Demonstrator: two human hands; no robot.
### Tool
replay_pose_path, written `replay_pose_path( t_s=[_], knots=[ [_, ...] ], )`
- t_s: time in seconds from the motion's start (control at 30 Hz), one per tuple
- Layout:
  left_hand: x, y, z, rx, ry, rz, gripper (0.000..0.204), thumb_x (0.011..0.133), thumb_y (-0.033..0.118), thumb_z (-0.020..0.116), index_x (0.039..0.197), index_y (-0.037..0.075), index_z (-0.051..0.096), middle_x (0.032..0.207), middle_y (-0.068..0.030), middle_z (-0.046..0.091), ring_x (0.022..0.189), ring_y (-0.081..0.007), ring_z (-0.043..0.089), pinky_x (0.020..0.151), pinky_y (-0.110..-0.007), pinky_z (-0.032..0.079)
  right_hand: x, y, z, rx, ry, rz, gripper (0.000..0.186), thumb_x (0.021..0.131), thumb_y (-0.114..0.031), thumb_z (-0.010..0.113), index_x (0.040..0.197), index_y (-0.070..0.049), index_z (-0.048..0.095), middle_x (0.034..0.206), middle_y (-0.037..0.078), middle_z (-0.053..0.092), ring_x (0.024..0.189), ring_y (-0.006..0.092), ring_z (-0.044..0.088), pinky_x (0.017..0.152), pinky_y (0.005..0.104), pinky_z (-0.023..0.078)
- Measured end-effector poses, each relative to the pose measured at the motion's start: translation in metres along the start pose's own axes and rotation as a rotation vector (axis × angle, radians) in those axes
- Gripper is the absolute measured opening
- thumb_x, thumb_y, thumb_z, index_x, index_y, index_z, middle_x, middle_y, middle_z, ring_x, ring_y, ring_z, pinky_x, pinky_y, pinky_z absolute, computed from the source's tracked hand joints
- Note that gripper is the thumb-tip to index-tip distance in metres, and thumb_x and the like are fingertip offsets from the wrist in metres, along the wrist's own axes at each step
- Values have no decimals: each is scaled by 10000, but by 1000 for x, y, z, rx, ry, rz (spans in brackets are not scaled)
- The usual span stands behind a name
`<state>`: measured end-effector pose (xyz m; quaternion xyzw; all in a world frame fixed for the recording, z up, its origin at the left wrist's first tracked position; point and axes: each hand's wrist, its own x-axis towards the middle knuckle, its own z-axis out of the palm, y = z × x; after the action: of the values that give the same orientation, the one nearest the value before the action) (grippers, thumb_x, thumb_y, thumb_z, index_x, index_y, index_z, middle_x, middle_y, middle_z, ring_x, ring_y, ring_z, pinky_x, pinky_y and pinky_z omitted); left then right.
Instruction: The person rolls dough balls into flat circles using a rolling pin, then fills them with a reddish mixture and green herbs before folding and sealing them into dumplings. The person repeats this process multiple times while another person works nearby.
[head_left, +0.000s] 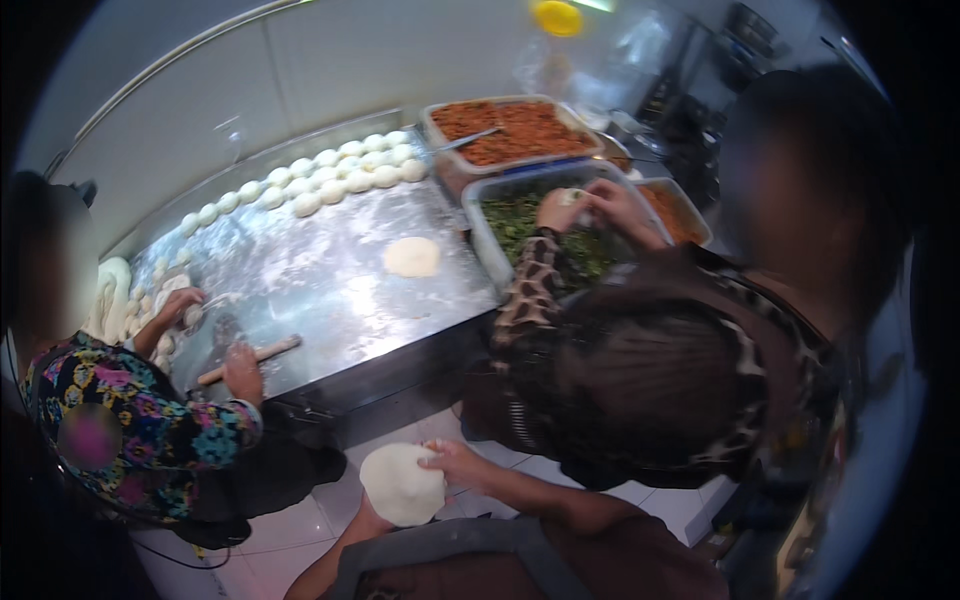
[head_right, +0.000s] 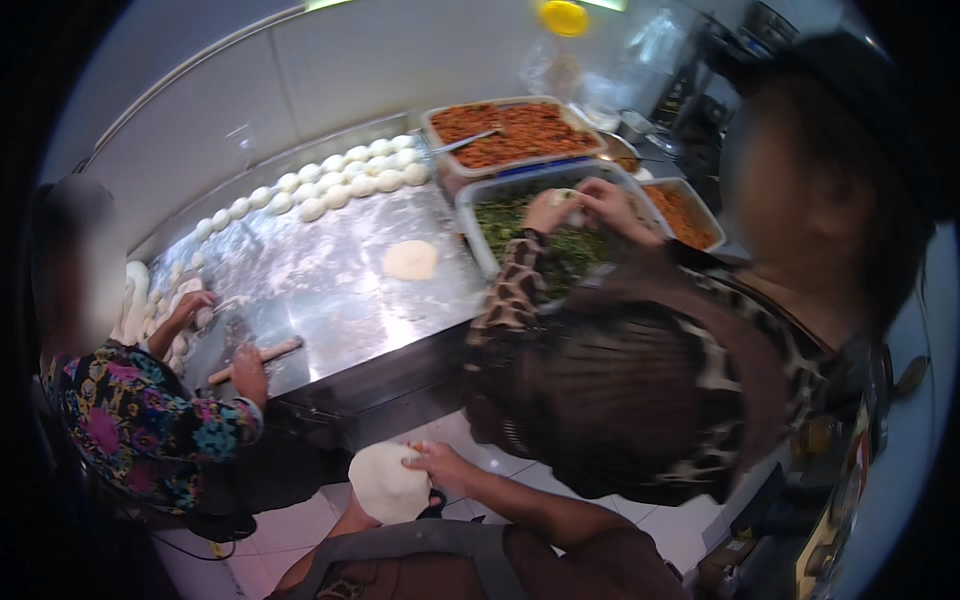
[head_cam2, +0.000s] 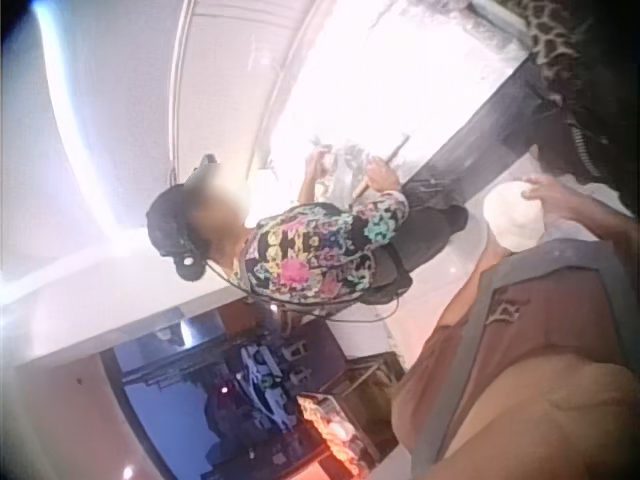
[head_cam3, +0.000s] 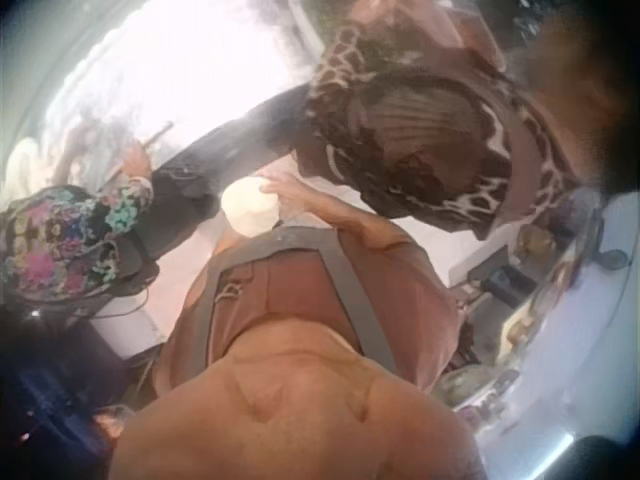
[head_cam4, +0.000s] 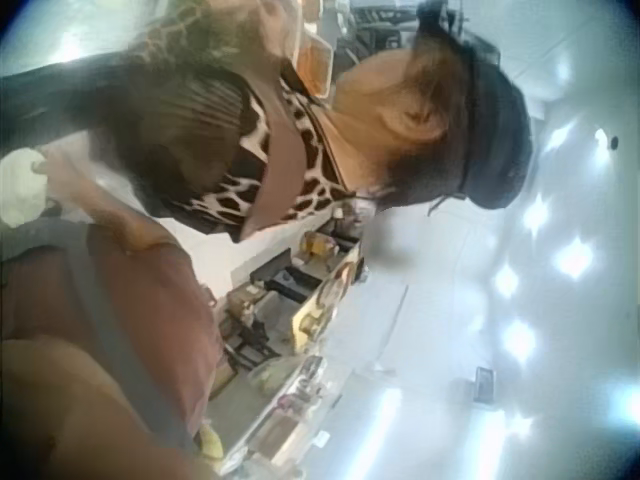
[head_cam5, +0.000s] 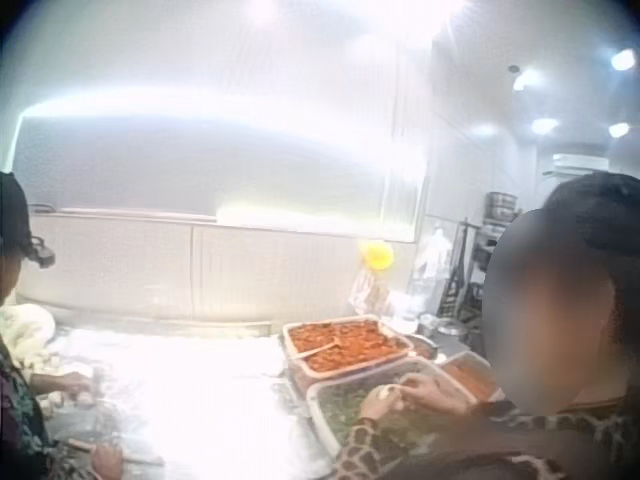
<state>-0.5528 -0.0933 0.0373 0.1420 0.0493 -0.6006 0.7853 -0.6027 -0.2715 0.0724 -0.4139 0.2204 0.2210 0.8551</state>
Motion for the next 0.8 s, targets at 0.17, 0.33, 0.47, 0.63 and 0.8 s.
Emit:
replay_pose_path(
  t_s=[0.17,0.33,0.47,0.63,0.8],
  knots=[
    [63,-107,38,-104,87,-222,442,915,281,370,1318,103,332,1339,-89,369,1195,-274,409,973,-542,349,-109,44,-96,-34,159,13,458,842,-224,596,1196,21,440,1014,104,566,903,170,561,706,311,485],
    [126,-197,74,-41,186,-267,460,910,323,357,1310,96,345,1327,-100,384,1183,-285,421,972,-538,350,-233,45,-164,-456,419,-75,483,805,-277,630,1141,45,503,1027,147,580,922,157,544,766,280,447],
    [148,-242,85,-8,281,-214,478,906,356,347,1303,90,355,1317,-108,396,1172,-293,431,972,-534,351,-282,57,-212,-351,440,-212,349,807,-216,634,1039,25,533,889,84,584,796,122,530,691,262,432],
    [164,-263,74,36,432,-132,505,900,397,334,1294,82,368,1305,-118,410,1160,-304,443,972,-529,352,-285,41,-241,-456,415,-225,279,814,-196,624,998,-2,543,835,47,561,744,115,505,670,253,417],
    [162,-275,63,34,548,-37,537,895,438,320,1286,74,381,1292,-129,425,1147,-315,455,972,-525,353,-271,39,-272,-620,231,-289,342,819,-250,617,1041,-4,529,895,120,596,800,175,553,707,281,426]
  ],
)
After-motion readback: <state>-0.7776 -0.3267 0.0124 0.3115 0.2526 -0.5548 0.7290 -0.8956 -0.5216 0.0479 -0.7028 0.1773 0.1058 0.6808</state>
